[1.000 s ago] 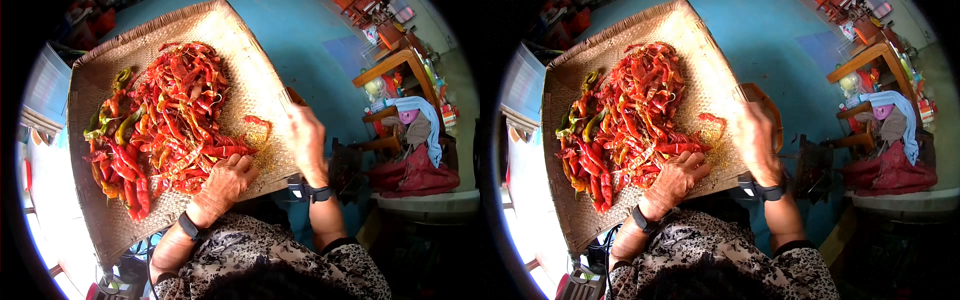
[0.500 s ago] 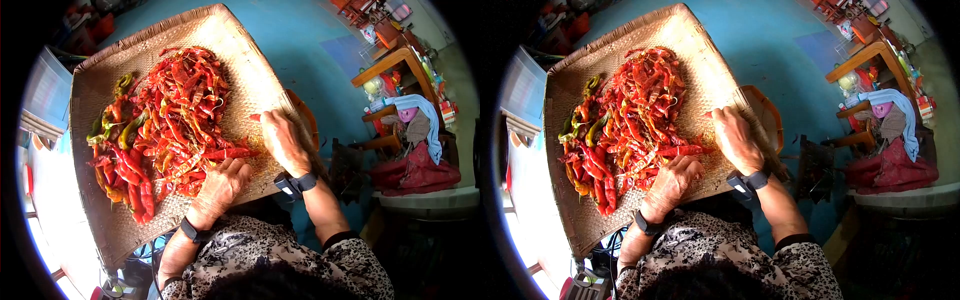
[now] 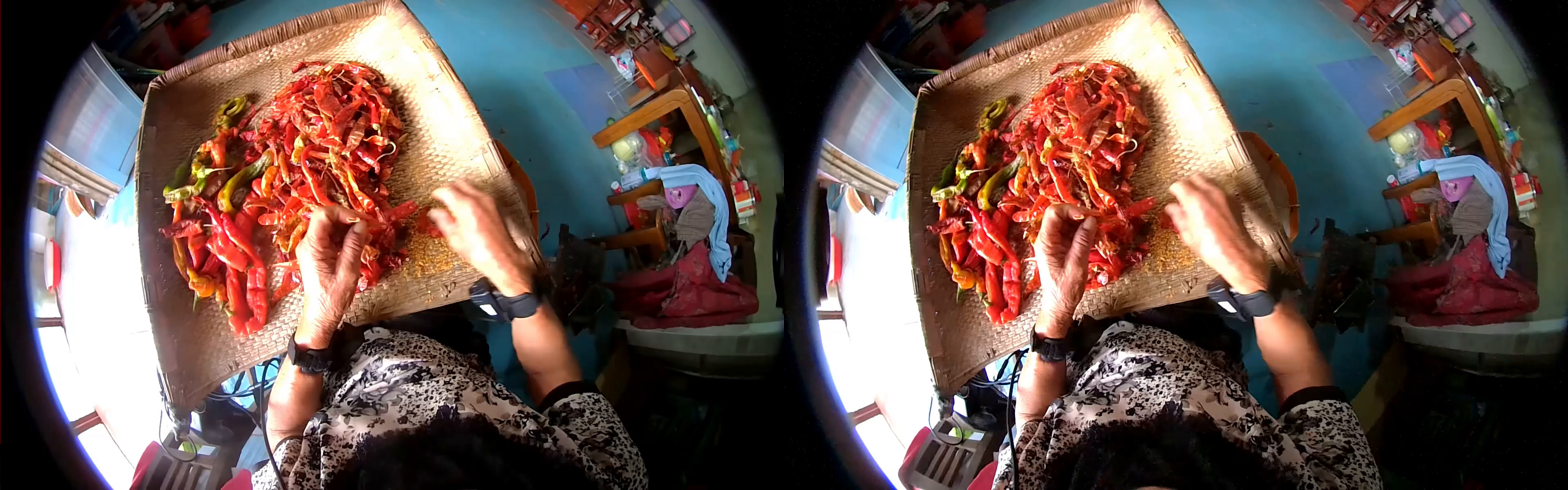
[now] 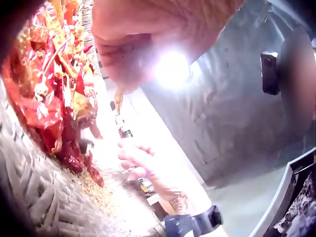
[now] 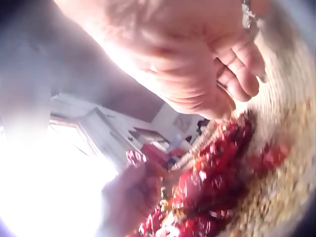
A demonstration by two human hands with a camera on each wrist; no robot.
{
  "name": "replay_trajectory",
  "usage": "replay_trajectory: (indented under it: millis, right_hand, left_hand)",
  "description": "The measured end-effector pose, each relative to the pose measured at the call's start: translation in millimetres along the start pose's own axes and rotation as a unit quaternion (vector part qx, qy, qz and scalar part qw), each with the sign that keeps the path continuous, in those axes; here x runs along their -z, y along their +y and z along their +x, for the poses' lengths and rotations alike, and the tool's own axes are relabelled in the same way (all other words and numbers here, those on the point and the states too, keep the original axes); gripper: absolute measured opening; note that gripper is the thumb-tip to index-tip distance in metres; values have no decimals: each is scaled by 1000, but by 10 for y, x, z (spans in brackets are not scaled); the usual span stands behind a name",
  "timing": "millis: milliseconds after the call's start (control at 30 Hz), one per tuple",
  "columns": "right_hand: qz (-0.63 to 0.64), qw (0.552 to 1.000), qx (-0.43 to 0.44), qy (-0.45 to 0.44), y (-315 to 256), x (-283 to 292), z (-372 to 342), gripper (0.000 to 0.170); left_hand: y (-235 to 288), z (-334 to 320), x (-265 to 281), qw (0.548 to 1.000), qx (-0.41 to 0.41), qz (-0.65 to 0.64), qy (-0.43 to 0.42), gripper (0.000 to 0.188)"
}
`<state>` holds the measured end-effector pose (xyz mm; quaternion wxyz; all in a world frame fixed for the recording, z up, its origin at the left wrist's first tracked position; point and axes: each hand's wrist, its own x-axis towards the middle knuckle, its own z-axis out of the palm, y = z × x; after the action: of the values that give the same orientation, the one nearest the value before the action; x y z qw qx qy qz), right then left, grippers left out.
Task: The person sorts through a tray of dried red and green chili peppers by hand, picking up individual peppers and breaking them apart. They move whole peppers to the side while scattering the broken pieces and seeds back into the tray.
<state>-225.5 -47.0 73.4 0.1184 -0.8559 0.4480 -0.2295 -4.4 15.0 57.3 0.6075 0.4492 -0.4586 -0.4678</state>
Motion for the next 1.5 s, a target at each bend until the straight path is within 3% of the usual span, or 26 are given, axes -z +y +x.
replay_trajectory:
  millis: [33,100,167,267,367,500,567,700,767,833,867,933,967,1000,1033,1067,1233,1367,1500]
  right_hand:
    - [30,995,-62,-71,-59,-86,17,12]
    - [-47,999,20,14,-185,-170,31,23]
    - [-15,1000,2,-8,-273,-220,53,27]
    - [-30,998,47,15,-287,-329,67,12]
    - [-19,1000,7,16,-365,-246,70,7]
    - [-1,997,34,71,-277,-39,-8,4]
    - [9,992,0,122,-264,179,-71,6]
    - [-100,958,-73,258,84,646,-173,16]
    - [-305,913,-127,238,217,738,-237,27]
    - [-248,924,-115,269,115,667,-181,31]
    - [-89,948,-146,269,-77,540,-135,28]
    - [-56,991,-37,118,14,248,-194,17]
    - [-28,996,-76,35,-145,123,-160,14]
    - [91,992,-44,70,45,-289,-293,14]
    - [-47,997,-28,61,-82,-206,-222,15]
    - [-63,997,-47,27,-144,-182,-184,15]
    - [-30,999,-43,11,-194,-209,-130,12]
    - [-14,998,-60,25,-205,-192,-156,12]
    - [9,998,-54,11,-156,-111,-175,9]
  left_hand:
    - [-9,1,34,999,-4,-49,17,11]
    - [26,-3,111,996,-6,-69,52,10]
    - [53,-17,203,995,5,-65,69,8]
    - [12,7,258,993,3,-73,92,9]
    - [74,14,254,992,9,-69,104,8]
    - [53,24,298,992,16,-58,110,7]
    - [25,28,329,991,21,-52,119,8]
    - [-7,23,345,991,37,-37,124,10]
    - [-8,21,330,991,43,-38,118,10]
    - [-8,28,300,991,41,-38,125,10]
    - [-3,23,293,992,38,-43,115,9]
    - [8,8,302,995,36,-17,91,8]
    - [-42,5,291,995,27,-42,86,7]
    - [-5,2,257,994,44,-57,88,6]
    - [28,-14,230,991,63,-70,91,6]
    - [13,-30,244,993,61,-71,78,5]
    - [-51,-13,201,994,53,-84,56,5]
    - [-47,-31,217,992,93,-73,43,7]
    - [-17,6,196,993,66,-74,58,6]
